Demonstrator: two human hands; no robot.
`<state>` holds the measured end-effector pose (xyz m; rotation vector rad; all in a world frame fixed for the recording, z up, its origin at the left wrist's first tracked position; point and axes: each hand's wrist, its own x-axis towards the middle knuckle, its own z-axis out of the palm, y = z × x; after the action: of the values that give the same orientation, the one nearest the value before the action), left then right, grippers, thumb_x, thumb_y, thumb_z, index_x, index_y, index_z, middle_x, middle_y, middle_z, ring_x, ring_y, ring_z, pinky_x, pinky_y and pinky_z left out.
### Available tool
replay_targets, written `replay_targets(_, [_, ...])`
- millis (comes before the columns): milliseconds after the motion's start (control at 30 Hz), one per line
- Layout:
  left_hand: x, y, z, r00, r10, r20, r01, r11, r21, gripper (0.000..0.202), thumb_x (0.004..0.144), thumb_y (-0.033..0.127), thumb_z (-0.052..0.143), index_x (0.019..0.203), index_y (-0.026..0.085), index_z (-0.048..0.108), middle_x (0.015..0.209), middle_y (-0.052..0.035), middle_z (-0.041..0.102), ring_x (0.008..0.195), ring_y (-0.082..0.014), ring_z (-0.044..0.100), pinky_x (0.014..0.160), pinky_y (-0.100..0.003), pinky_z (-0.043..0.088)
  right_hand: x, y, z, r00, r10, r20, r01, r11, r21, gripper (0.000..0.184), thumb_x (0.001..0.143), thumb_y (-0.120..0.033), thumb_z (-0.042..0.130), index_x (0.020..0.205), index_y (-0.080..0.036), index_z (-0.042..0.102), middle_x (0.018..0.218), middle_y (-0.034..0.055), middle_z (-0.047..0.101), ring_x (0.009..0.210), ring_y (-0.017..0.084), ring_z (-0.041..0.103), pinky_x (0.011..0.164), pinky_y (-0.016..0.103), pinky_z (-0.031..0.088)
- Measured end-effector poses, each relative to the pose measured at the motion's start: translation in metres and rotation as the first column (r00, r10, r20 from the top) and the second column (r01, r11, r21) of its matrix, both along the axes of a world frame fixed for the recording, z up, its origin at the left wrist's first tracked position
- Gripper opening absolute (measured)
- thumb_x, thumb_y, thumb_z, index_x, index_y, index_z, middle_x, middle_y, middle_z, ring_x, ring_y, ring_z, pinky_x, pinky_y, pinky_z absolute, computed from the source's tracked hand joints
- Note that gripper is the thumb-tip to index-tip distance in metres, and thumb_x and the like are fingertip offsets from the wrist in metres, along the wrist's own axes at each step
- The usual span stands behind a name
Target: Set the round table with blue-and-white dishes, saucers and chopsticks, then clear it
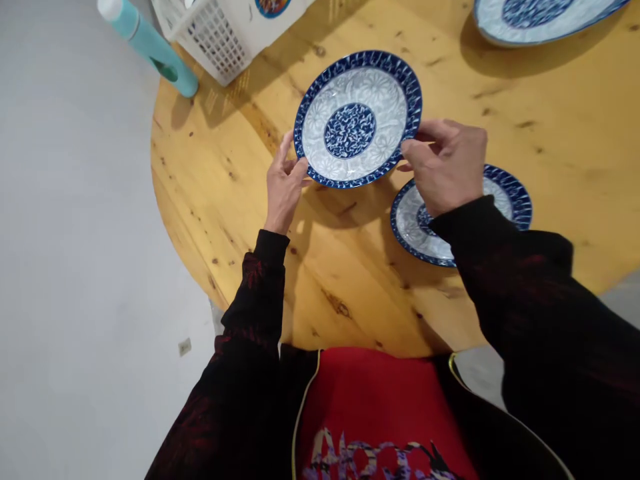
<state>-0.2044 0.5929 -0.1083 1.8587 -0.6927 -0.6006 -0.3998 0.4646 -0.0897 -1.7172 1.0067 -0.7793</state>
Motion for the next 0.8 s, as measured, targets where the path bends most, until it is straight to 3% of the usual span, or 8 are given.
replay_targets(100, [-0.004, 0.042, 0.013, 0.996, -0.007, -0.09, 0.006, 1.0, -0.003, 0.058, 0.102, 0.034, 0.054, 0.156, 0.029, 0.035, 0.081, 0.003, 0.06, 0.077, -0.0104, 0.065, 0.08, -0.03, 0.059, -0.008, 0.035, 0.007, 0.994, 0.018, 0.106, -0.029, 0.994, 0.106, 0.026, 0.087, -0.032, 0.068, 0.1, -0.01, 0.075, 0.087, 0.0064, 0.072, 0.068, 0.011, 0.065, 0.069, 0.032, 0.059])
replay_targets(233, [-0.01, 0.114, 0.021, 0.982, 0.067, -0.177, -0.059, 0.997, 0.048, 0.056, 0.098, 0.034, 0.059, 0.151, 0.026, 0.045, 0.07, 0.0058, 0.053, 0.064, -0.0077, 0.053, 0.074, -0.026, 0.058, -0.016, 0.093, 0.003, 0.987, 0.041, 0.155, -0.092, 0.938, 0.334, 0.021, 0.076, -0.033, 0.074, 0.086, -0.015, 0.071, 0.074, 0.0009, 0.068, 0.059, 0.011, 0.062, 0.06, 0.029, 0.06])
replay_targets(433, [-0.012, 0.203, 0.01, 0.975, 0.128, -0.179, -0.105, 0.986, 0.133, 0.05, 0.092, 0.025, 0.063, 0.142, 0.021, 0.057, 0.06, 0.0077, 0.042, 0.055, -0.0091, 0.043, 0.062, -0.023, 0.051, -0.02, 0.178, -0.017, 0.981, 0.183, 0.071, -0.191, 0.81, 0.554, 0.026, 0.071, -0.039, 0.073, 0.088, -0.019, 0.07, 0.079, 0.0033, 0.072, 0.065, 0.017, 0.065, 0.063, 0.032, 0.061])
replay_targets(567, [-0.005, 0.227, -0.003, 0.985, 0.124, -0.119, -0.105, 0.982, 0.155, 0.048, 0.089, 0.021, 0.059, 0.137, 0.02, 0.062, 0.057, 0.0076, 0.04, 0.052, -0.0105, 0.039, 0.059, -0.024, 0.046, -0.017, 0.214, -0.031, 0.98, 0.181, 0.085, -0.196, 0.782, 0.592, 0.029, 0.07, -0.041, 0.074, 0.09, -0.02, 0.07, 0.085, 0.0055, 0.074, 0.073, 0.02, 0.069, 0.068, 0.034, 0.062])
replay_targets(800, [0.008, 0.234, -0.015, 0.993, 0.09, -0.079, -0.077, 0.984, 0.158, 0.053, 0.083, 0.016, 0.053, 0.135, 0.016, 0.064, 0.056, 0.0079, 0.041, 0.05, -0.0101, 0.034, 0.058, -0.023, 0.04, -0.011, 0.242, -0.044, 0.985, 0.123, 0.119, -0.171, 0.755, 0.633, 0.033, 0.069, -0.038, 0.075, 0.095, -0.018, 0.071, 0.091, 0.0066, 0.075, 0.082, 0.022, 0.072, 0.075, 0.035, 0.064])
